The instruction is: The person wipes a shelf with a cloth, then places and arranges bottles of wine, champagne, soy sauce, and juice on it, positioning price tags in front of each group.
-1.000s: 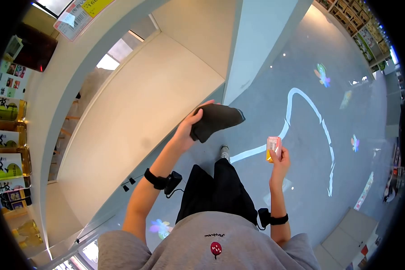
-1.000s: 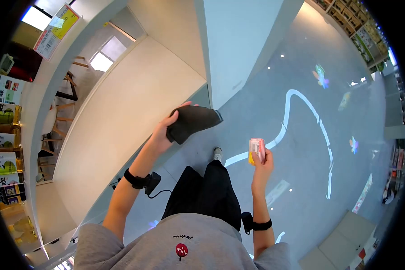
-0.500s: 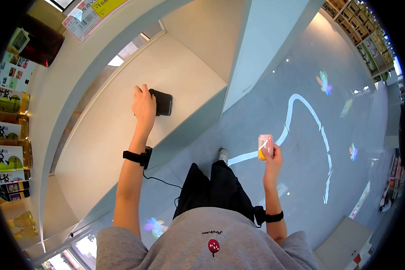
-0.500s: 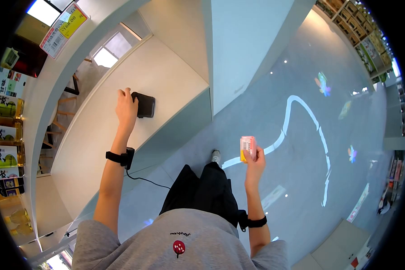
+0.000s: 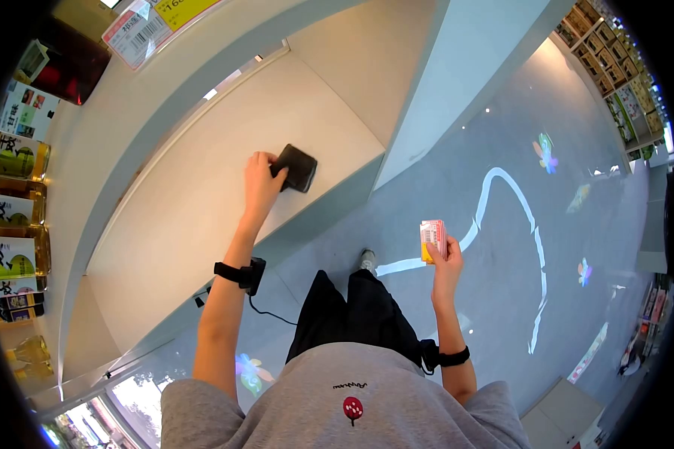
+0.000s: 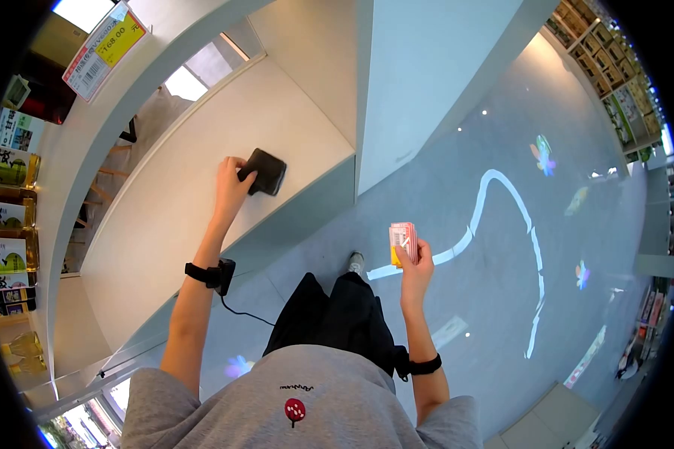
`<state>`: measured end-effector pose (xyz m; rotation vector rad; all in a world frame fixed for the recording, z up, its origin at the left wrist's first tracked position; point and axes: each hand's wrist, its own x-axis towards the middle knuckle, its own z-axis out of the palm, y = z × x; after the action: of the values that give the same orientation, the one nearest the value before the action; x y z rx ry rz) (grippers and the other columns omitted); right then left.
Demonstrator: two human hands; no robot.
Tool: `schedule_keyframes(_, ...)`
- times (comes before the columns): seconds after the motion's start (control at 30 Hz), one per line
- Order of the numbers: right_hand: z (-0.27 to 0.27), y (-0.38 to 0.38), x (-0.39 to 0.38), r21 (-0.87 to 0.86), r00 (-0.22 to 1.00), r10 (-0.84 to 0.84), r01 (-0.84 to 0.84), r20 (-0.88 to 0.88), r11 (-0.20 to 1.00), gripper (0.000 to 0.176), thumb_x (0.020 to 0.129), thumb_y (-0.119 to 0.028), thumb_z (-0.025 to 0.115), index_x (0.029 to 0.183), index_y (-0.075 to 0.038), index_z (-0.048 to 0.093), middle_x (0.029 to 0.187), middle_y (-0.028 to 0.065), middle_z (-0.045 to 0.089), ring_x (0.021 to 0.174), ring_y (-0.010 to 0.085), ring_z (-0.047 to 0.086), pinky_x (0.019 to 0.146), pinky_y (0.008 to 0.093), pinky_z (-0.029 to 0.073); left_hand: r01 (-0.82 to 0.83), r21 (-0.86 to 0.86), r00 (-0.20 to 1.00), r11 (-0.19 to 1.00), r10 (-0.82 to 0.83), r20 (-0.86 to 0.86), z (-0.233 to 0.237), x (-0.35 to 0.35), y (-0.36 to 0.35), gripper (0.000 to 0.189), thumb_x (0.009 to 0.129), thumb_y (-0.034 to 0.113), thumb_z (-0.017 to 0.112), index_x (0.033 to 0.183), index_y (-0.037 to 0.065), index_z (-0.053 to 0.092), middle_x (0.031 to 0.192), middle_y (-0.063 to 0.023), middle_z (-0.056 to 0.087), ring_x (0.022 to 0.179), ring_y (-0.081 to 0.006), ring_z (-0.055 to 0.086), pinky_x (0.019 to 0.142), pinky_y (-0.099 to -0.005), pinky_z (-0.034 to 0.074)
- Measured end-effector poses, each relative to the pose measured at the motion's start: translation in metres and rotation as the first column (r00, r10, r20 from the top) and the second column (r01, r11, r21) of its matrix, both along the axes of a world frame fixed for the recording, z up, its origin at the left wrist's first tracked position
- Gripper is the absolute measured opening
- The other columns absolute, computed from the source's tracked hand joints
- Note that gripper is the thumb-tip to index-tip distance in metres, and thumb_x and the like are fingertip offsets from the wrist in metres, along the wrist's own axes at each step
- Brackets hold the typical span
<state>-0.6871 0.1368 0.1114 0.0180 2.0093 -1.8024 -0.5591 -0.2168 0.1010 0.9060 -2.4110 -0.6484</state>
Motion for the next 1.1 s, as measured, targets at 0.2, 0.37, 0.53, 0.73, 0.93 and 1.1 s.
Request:
schedule_keyframes(0.2, -0.002, 0.001, -0.009, -0.003, 1.000, 0.004, -0.004, -0.013, 1.000, 0.027, 0.081, -0.009, 0.063, 0.104, 0.001, 0.053, 0.094, 0.0045, 0.056, 0.085, 0.0108, 0.052, 0.075, 0.0247, 0.042, -0.080, 0.234, 0.968, 0.969, 0.132, -0.215, 0.034, -0.096, 0.047, 0.024, 0.075, 0.003, 0.060, 0.091, 0.000, 0.043, 0.079, -0.0207, 0.055, 0.075, -0.0360, 0.056, 0.065, -0.0425, 0.044)
schedule_keyframes(0.37, -0.005, 0.003, -0.006, 0.036, 0.999, 0.018, -0.017, -0.049, 0.999, 0.027, 0.081, -0.009, 0.063, 0.104, 0.001, 0.053, 0.093, 0.0046, 0.055, 0.083, 0.0114, 0.051, 0.075, 0.0253, 0.042, -0.052, 0.095, 0.978, 0.994, 0.070, -0.198, 0.016, -0.151, 0.095, 0.030, 0.074, 0.002, 0.055, 0.100, 0.001, 0.040, 0.087, -0.0206, 0.055, 0.076, -0.0397, 0.056, 0.063, -0.0453, 0.044)
schedule_keyframes(0.53, -0.011, 0.004, 0.000, 0.086, 0.991, 0.078, -0.068, -0.112, 0.994, 0.026, 0.081, -0.008, 0.062, 0.103, 0.001, 0.053, 0.093, 0.0055, 0.055, 0.083, 0.0119, 0.051, 0.076, 0.0250, 0.042, 0.224, 0.119, 0.969, 0.967, -0.208, -0.133, 0.009, -0.093, 0.117, 0.030, 0.072, 0.005, 0.056, 0.098, 0.006, 0.041, 0.085, -0.0184, 0.056, 0.076, -0.0394, 0.056, 0.064, -0.0454, 0.044)
schedule_keyframes(0.73, 0.000, -0.034, -0.022, 0.115, 0.925, 0.262, -0.239, -0.275, 0.964, 0.030, 0.080, -0.009, 0.063, 0.106, -0.001, 0.053, 0.091, 0.0056, 0.056, 0.082, 0.0139, 0.053, 0.075, 0.0266, 0.044, 0.129, 0.502, 0.991, 0.855, -0.119, -0.052, 0.003, -0.002, 0.113, 0.026, 0.069, 0.008, 0.059, 0.092, 0.004, 0.047, 0.081, -0.0189, 0.061, 0.079, -0.0375, 0.058, 0.066, -0.0418, 0.045)
schedule_keyframes(0.93, 0.029, -0.131, -0.026, 0.240, 0.536, 0.596, -0.589, -0.598, 0.771, 0.036, 0.073, -0.007, 0.066, 0.108, -0.006, 0.055, 0.091, 0.0130, 0.061, 0.084, 0.0269, 0.059, 0.074, 0.0335, 0.047, -0.008, 0.773, 0.954, 0.635, 0.235, -0.184, -0.012, 0.096, 0.108, 0.026, 0.076, 0.006, 0.062, 0.095, 0.008, 0.044, 0.089, -0.0081, 0.061, 0.082, -0.0151, 0.057, 0.069, -0.0280, 0.045)
schedule_keyframes(1.1, 0.039, -0.200, -0.036, 0.490, 0.115, 0.690, -0.622, -0.715, 0.611, 0.038, 0.071, -0.003, 0.064, 0.107, -0.007, 0.056, 0.087, 0.0138, 0.059, 0.082, 0.0318, 0.056, 0.072, 0.0404, 0.045, -0.078, 0.858, 0.910, 0.508, 0.388, -0.147, 0.014, 0.145, 0.111, 0.024, 0.081, 0.006, 0.061, 0.095, 0.009, 0.043, 0.092, -0.0071, 0.062, 0.082, -0.0118, 0.057, 0.065, -0.0251, 0.046)
